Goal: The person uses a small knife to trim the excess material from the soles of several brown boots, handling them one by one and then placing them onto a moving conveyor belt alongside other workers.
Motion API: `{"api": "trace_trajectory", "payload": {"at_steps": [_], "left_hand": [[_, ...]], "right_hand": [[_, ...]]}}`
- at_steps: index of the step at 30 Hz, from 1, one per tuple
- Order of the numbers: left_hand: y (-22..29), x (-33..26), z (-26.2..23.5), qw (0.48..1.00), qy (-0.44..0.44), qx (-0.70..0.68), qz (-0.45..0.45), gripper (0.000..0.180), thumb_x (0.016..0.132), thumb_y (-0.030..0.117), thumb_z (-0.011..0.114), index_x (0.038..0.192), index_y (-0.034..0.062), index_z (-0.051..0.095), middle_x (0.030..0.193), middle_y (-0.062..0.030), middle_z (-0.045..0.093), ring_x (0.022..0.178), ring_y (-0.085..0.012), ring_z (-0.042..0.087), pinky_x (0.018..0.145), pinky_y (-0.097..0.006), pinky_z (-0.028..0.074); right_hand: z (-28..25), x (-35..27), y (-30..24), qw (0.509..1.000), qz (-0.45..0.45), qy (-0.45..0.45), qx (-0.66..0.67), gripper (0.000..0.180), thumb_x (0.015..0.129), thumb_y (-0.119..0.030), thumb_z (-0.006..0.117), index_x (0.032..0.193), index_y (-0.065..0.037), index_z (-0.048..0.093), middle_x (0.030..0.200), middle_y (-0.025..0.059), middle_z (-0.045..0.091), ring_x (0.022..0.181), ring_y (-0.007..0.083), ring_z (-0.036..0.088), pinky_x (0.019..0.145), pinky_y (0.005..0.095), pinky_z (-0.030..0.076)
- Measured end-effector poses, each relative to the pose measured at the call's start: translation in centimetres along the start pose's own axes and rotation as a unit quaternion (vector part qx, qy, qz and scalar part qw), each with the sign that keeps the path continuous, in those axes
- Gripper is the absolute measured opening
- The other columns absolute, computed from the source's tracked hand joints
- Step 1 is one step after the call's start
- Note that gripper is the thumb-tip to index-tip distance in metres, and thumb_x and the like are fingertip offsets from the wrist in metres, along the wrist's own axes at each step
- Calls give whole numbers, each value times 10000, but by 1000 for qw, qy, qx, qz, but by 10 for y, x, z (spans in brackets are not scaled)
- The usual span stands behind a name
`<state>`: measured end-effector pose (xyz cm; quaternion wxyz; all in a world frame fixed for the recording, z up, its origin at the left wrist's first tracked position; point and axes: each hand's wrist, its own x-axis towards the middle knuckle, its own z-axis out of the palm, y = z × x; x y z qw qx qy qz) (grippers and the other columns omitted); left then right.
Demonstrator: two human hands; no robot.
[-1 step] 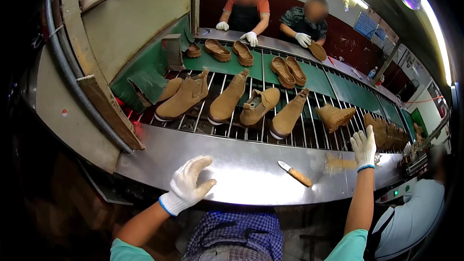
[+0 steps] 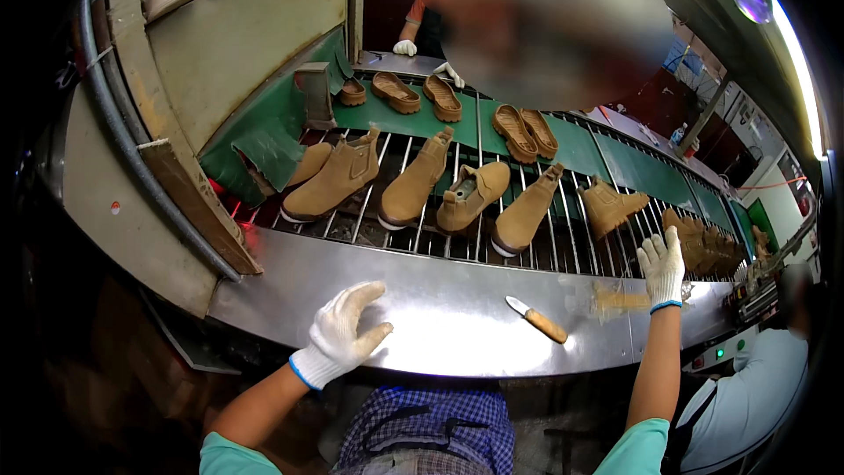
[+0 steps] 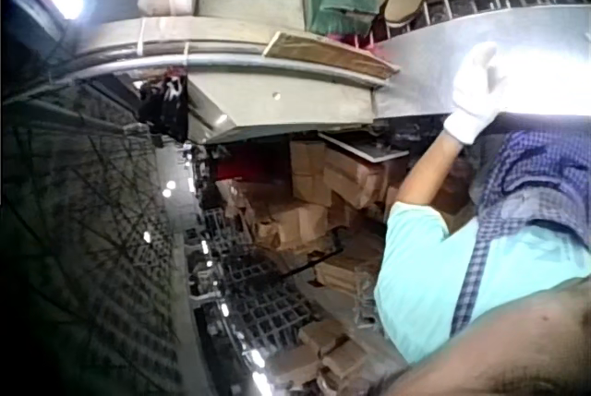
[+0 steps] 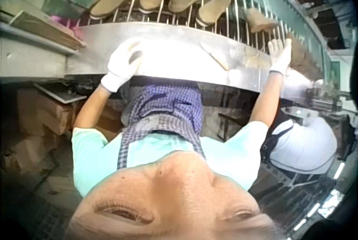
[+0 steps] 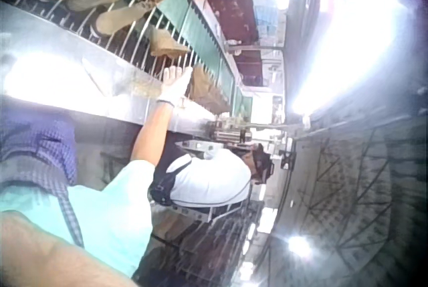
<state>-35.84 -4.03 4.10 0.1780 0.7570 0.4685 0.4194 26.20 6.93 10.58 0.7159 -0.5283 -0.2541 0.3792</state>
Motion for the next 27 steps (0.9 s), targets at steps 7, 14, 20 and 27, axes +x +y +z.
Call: {"api": "trace_trajectory", "payload": {"at_steps": [7, 14, 20, 27], "left_hand": [[-76, 75, 46, 997, 13, -34, -67, 562, 919, 235, 772, 1403, -8, 624, 1348, -233, 687, 1202, -399, 702, 1065, -469, 558], [-130, 127, 99, 974, 36, -111, -196, 459, 961, 230, 761, 1330, -25, 662, 1222, -209, 768, 1126, -306, 758, 995, -401, 595], [-135, 126, 88, 976, 12, -119, -180, 406, 960, 280, 753, 1269, 21, 709, 1197, -169, 778, 1080, -318, 765, 941, -419, 607], [-137, 127, 89, 973, -97, -113, -177, 459, 1017, 322, 656, 1384, 49, 612, 1287, -216, 712, 1178, -413, 687, 1015, -506, 549]], "right_hand": [[105, 23, -5, 991, -61, -77, -89, 672, 1099, -436, 627, 1645, -122, 393, 1450, 139, 597, 1336, 315, 610, 1126, 452, 509], [293, 29, 57, 926, -118, -211, -289, 656, 1057, -267, 676, 1614, -44, 411, 1103, 74, 678, 887, 125, 639, 781, 282, 550], [485, 11, 159, 662, -314, -356, -580, 685, 968, -431, 716, 1536, -101, 520, 1360, 271, 682, 1206, 429, 699, 1030, 464, 555], [605, 24, 305, 492, -347, -426, -675, 792, 877, -463, 790, 1541, -140, 503, 1307, 287, 688, 1135, 475, 712, 979, 540, 576]]}}
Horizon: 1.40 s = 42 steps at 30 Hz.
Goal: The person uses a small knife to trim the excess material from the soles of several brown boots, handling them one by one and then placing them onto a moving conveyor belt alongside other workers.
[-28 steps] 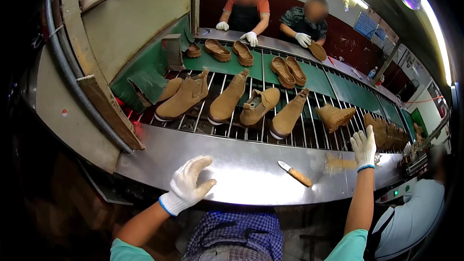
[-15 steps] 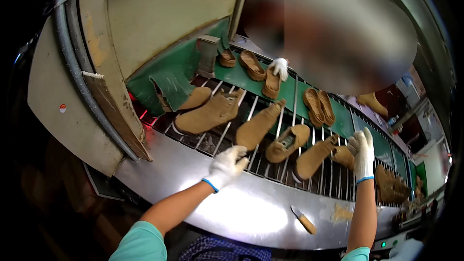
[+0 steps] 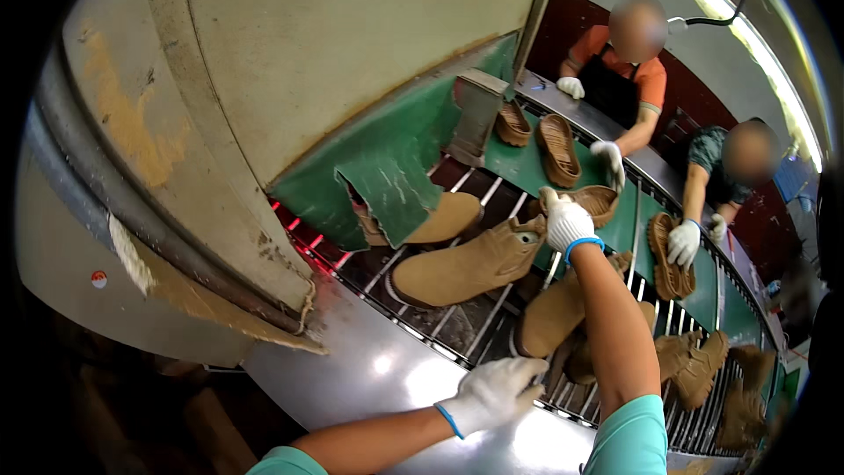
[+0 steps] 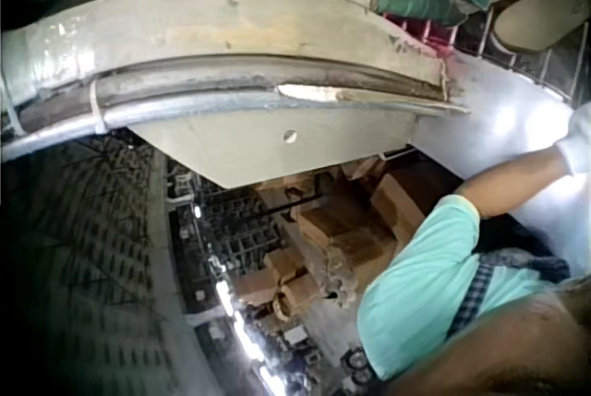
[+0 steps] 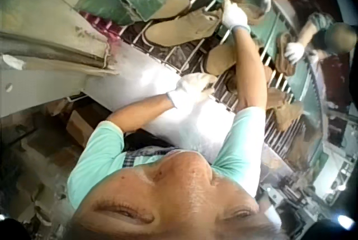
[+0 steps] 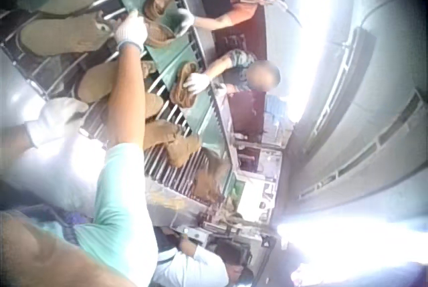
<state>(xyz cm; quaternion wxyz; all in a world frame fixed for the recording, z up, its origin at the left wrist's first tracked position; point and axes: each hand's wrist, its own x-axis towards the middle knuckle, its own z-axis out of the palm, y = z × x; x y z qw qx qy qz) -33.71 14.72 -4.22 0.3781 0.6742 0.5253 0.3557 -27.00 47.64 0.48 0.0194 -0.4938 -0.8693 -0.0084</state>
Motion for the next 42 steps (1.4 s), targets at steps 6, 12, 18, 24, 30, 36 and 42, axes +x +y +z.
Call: {"api": "trace_trajectory", "payload": {"at_steps": [6, 12, 18, 24, 30, 36, 42], "left_hand": [[-2, 0, 0, 999, 41, -5, 19, 413, 997, 304, 697, 1341, 82, 649, 1138, -170, 746, 1042, -369, 733, 913, -472, 594], [-8, 1, -1, 999, 35, 4, 28, 407, 1002, 330, 684, 1323, 81, 667, 1180, -163, 752, 1066, -372, 734, 926, -486, 587], [-9, 0, -5, 1000, 15, 15, 18, 417, 1013, 352, 667, 1339, 92, 666, 1218, -159, 752, 1108, -365, 731, 951, -478, 583], [-10, -2, -7, 1000, 1, 17, 8, 418, 1017, 353, 662, 1338, 86, 656, 1235, -147, 753, 1114, -353, 734, 969, -470, 583], [-12, -3, -14, 1000, -9, 13, 4, 393, 1014, 349, 667, 1326, 110, 656, 1201, -153, 753, 1092, -356, 737, 954, -478, 585], [-24, -1, -3, 999, 8, 7, 36, 373, 1037, 324, 635, 1324, 86, 623, 1150, -174, 744, 1076, -367, 728, 929, -498, 581], [-25, -1, -5, 1000, -8, -10, 29, 368, 1045, 321, 627, 1317, 72, 635, 1177, -175, 743, 1105, -370, 724, 960, -494, 576]], "right_hand": [[31, 19, -18, 998, 25, -26, -59, 680, 907, -414, 756, 1456, -101, 507, 1174, 262, 761, 1074, 465, 741, 903, 557, 569], [-7, 5, 0, 983, -21, 180, -18, 515, 826, -171, 767, 1328, -137, 655, 1083, 186, 729, 1004, 402, 714, 883, 520, 563], [-114, -12, -5, 936, -188, 296, 38, 345, 837, -104, 719, 1181, -125, 701, 991, 162, 721, 928, 400, 701, 854, 491, 574], [-160, -9, -29, 913, -172, 369, 20, 357, 845, -161, 758, 1199, -183, 714, 991, 135, 708, 955, 363, 700, 853, 514, 529], [-153, 22, -57, 912, -185, 364, 43, 348, 850, -154, 740, 1198, -164, 719, 1010, 167, 705, 975, 385, 709, 845, 506, 549], [-76, 40, -25, 951, -118, 285, 1, 306, 872, -136, 731, 1176, -169, 740, 1086, 209, 699, 989, 421, 697, 852, 540, 562], [4, 27, 25, 992, 11, 60, -108, 359, 870, -143, 696, 1222, -194, 745, 1170, 206, 691, 1097, 428, 681, 962, 557, 549]]}}
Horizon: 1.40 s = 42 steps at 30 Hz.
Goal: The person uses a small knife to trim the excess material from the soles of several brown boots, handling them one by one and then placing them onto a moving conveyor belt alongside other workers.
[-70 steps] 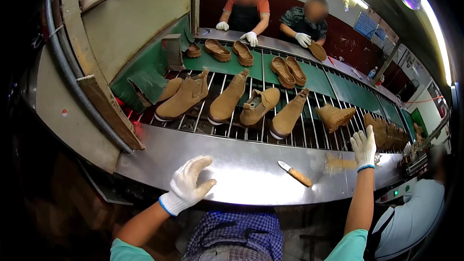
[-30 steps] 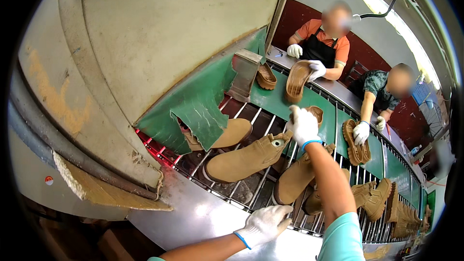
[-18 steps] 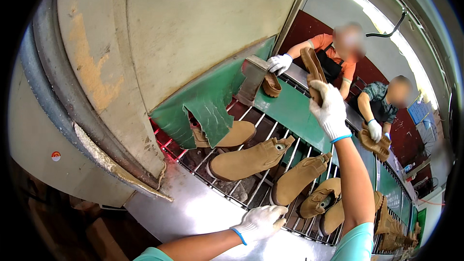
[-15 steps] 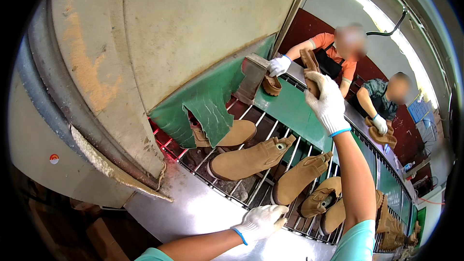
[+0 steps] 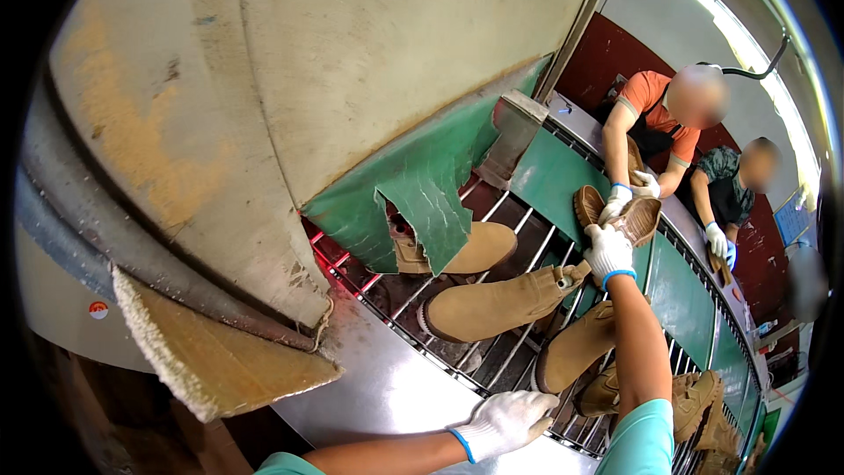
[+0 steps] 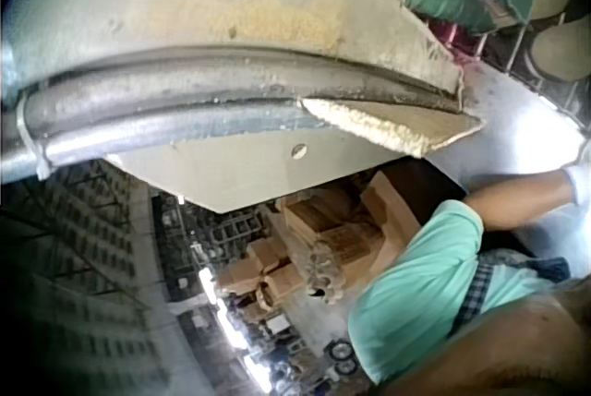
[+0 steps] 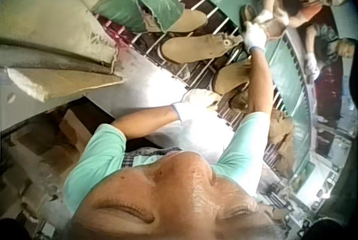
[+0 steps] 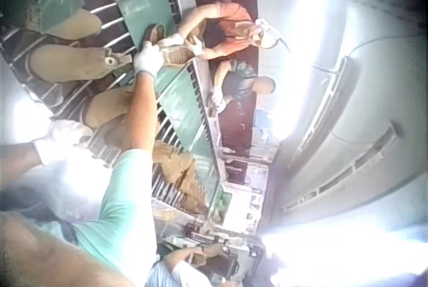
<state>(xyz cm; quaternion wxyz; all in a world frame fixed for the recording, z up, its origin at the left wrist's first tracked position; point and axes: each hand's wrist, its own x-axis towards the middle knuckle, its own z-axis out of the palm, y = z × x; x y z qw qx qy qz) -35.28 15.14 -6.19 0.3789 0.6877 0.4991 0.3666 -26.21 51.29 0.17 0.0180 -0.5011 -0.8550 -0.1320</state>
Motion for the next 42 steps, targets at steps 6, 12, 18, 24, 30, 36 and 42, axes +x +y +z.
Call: {"api": "trace_trajectory", "payload": {"at_steps": [6, 12, 18, 24, 30, 36, 42], "left_hand": [[3, 0, -8, 1000, 9, -6, 8, 358, 1024, 299, 646, 1292, 63, 633, 1105, -173, 745, 1049, -364, 733, 908, -495, 588], [-3, -3, -8, 1000, 17, 21, 10, 367, 1028, 314, 637, 1296, 64, 643, 1154, -170, 752, 1066, -359, 736, 938, -487, 590], [-8, -2, -7, 1000, 14, 19, 19, 403, 1026, 348, 668, 1333, 88, 652, 1233, -159, 745, 1130, -350, 725, 980, -464, 581], [-12, -3, -14, 1000, 11, -19, 0, 457, 1027, 356, 704, 1359, 45, 658, 1266, -160, 751, 1171, -307, 733, 1006, -410, 579], [-26, 9, -29, 889, -128, -435, -62, 844, 1047, 644, 596, 1620, 50, 420, 1545, -221, 578, 1295, -356, 655, 1079, -490, 551], [21, -68, -21, 883, -192, -408, -132, 964, 997, 490, 736, 1710, 85, 230, 1587, -219, 514, 1350, -312, 606, 1130, -468, 519], [43, -129, -20, 888, -75, -429, -150, 906, 926, 179, 790, 1667, -12, 305, 1406, -190, 639, 1275, -262, 649, 1082, -384, 552]], "right_hand": [[-18, -9, 50, 985, 103, -99, -92, 317, 967, -329, 655, 1198, -162, 794, 1205, 275, 719, 1124, 455, 710, 993, 537, 562], [-31, -50, 37, 980, 49, -190, -20, 474, 879, -558, 790, 1182, -197, 836, 1381, 309, 597, 1235, 449, 653, 1080, 532, 524], [-18, -50, 62, 984, 80, -15, 161, 382, 813, -377, 853, 1098, -124, 822, 1240, 294, 632, 1157, 464, 660, 1017, 510, 557], [-164, -118, 27, 856, 125, 42, 499, 285, 914, -255, 789, 1001, 12, 737, 1050, 140, 695, 985, 216, 656, 855, 363, 531], [-239, -331, -53, 966, -114, 164, 165, 233, 798, -299, 853, 855, -101, 744, 892, 159, 634, 929, 390, 633, 816, 501, 539], [-165, -490, -158, 951, -140, -11, 275, 267, 924, -340, 771, 1052, -108, 732, 970, 135, 647, 871, 351, 669, 750, 480, 547], [-142, -543, -174, 909, -131, 131, 372, 292, 896, -236, 826, 1153, -123, 743, 1102, 138, 669, 987, 350, 675, 816, 465, 552]]}}
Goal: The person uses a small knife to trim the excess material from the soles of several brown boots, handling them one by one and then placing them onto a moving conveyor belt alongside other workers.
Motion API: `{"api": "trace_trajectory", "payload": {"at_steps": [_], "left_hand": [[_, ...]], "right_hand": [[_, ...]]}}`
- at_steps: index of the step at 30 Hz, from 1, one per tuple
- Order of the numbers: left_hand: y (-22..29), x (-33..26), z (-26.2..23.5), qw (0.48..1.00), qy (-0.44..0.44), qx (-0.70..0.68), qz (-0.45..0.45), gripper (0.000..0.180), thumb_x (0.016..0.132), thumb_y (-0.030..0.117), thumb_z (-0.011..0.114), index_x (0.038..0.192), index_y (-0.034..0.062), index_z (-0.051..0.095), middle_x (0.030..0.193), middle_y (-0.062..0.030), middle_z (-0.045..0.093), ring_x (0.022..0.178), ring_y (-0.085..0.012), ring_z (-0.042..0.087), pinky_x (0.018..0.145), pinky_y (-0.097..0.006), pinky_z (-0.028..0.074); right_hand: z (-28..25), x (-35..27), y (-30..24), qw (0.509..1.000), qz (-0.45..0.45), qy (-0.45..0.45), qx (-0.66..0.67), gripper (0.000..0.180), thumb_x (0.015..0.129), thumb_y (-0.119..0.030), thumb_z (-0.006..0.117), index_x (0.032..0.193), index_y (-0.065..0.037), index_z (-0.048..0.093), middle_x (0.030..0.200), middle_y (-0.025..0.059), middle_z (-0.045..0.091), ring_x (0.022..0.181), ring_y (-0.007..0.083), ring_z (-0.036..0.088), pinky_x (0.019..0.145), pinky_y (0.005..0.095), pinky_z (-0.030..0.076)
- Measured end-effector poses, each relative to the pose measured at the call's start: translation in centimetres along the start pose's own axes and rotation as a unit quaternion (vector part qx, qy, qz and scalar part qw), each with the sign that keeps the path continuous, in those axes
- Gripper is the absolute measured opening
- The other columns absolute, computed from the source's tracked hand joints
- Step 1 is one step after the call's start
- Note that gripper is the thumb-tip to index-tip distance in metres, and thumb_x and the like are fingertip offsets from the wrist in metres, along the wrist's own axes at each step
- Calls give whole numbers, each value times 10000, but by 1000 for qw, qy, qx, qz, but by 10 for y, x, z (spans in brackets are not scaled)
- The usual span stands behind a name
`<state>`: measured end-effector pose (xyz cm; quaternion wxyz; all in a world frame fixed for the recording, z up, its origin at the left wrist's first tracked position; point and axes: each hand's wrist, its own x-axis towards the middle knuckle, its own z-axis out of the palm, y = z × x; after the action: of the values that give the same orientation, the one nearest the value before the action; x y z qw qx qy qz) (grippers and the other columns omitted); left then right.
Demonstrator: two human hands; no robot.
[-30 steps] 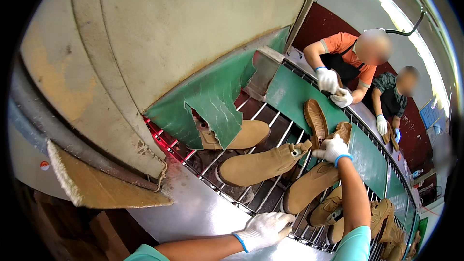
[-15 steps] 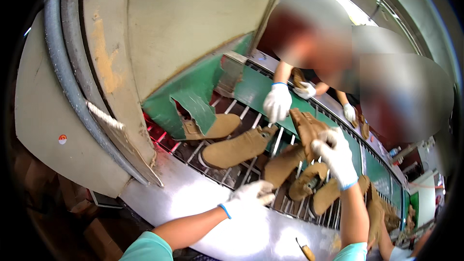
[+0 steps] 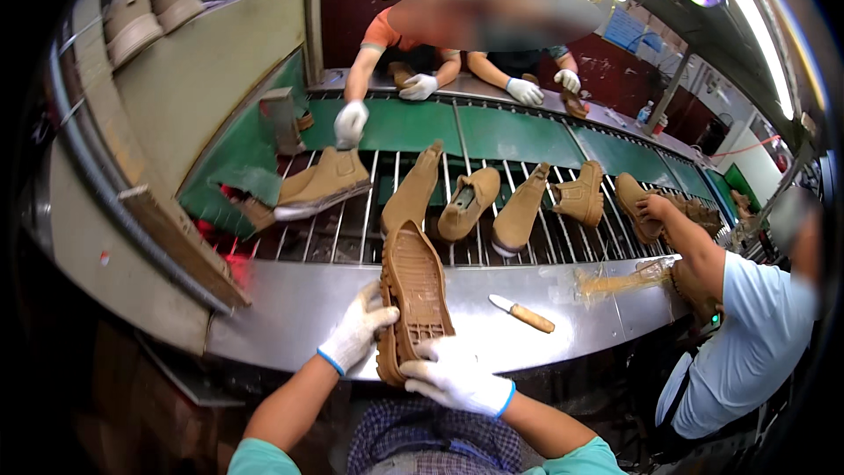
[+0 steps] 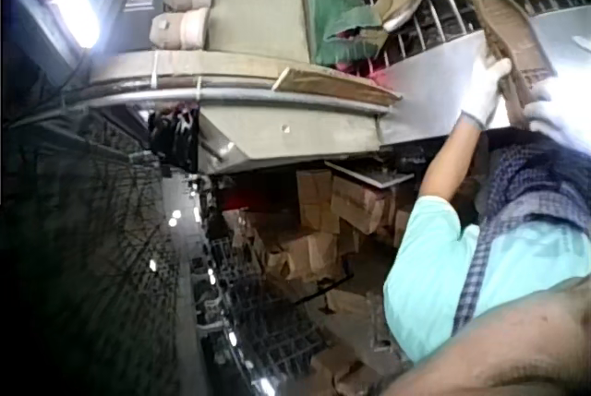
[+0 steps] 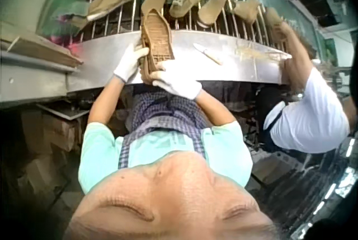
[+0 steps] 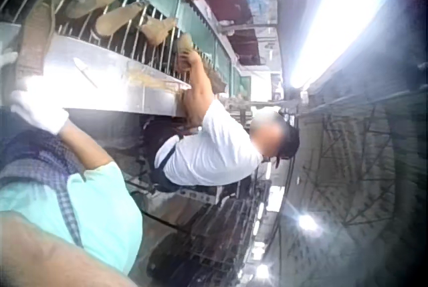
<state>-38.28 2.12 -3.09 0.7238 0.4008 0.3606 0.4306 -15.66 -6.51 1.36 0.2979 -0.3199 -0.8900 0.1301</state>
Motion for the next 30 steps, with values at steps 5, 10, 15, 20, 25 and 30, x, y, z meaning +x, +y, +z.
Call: {"api": "trace_trajectory", "payload": {"at_steps": [5, 10, 15, 20, 25, 30], "left_hand": [[4, -38, -31, 982, 158, 90, 50, 756, 909, 53, 678, 1600, -65, 393, 1281, -176, 687, 1077, -225, 688, 981, -360, 575], [42, -99, -135, 912, 292, 229, 172, 692, 912, 88, 686, 1560, -20, 471, 1363, -209, 668, 1247, -300, 661, 1076, -404, 535], [66, -145, -137, 649, 408, 619, 172, 615, 891, 220, 758, 1460, 45, 600, 1436, -201, 648, 1304, -356, 641, 1138, -432, 498], [34, -116, -36, 774, 222, 535, 256, 564, 896, 192, 788, 1409, 13, 637, 1388, -185, 670, 1284, -336, 664, 1134, -408, 513], [53, -35, -2, 753, 146, 597, 235, 555, 943, 327, 736, 1401, 35, 623, 1401, -178, 653, 1319, -369, 624, 1121, -461, 500], [80, 129, 12, 680, 42, 713, 166, 658, 905, 396, 757, 1437, 42, 599, 1401, -232, 642, 1305, -407, 620, 1117, -467, 501]], "right_hand": [[-26, -5, -10, 976, 59, 76, 196, 297, 918, -56, 752, 1209, -111, 765, 1088, 100, 685, 988, 294, 673, 868, 411, 569], [-56, 1, -26, 988, -58, 108, 98, 348, 875, -33, 773, 1218, -88, 747, 1052, 103, 686, 993, 316, 665, 861, 424, 551], [0, 27, -31, 992, -119, 36, 34, 360, 923, -263, 797, 1229, -93, 713, 1173, 159, 688, 1071, 356, 676, 969, 446, 548], [14, 21, 7, 993, 0, 80, 83, 351, 924, -211, 796, 1215, -28, 725, 1195, 178, 709, 1063, 385, 701, 905, 459, 593], [17, -45, 53, 981, 163, 94, 52, 291, 959, -187, 738, 1216, -52, 724, 1100, 149, 723, 882, 296, 737, 784, 411, 611], [20, -84, 72, 930, 269, 229, -96, 145, 904, -150, 777, 1040, -100, 763, 811, 120, 699, 682, 301, 704, 628, 418, 588]]}}
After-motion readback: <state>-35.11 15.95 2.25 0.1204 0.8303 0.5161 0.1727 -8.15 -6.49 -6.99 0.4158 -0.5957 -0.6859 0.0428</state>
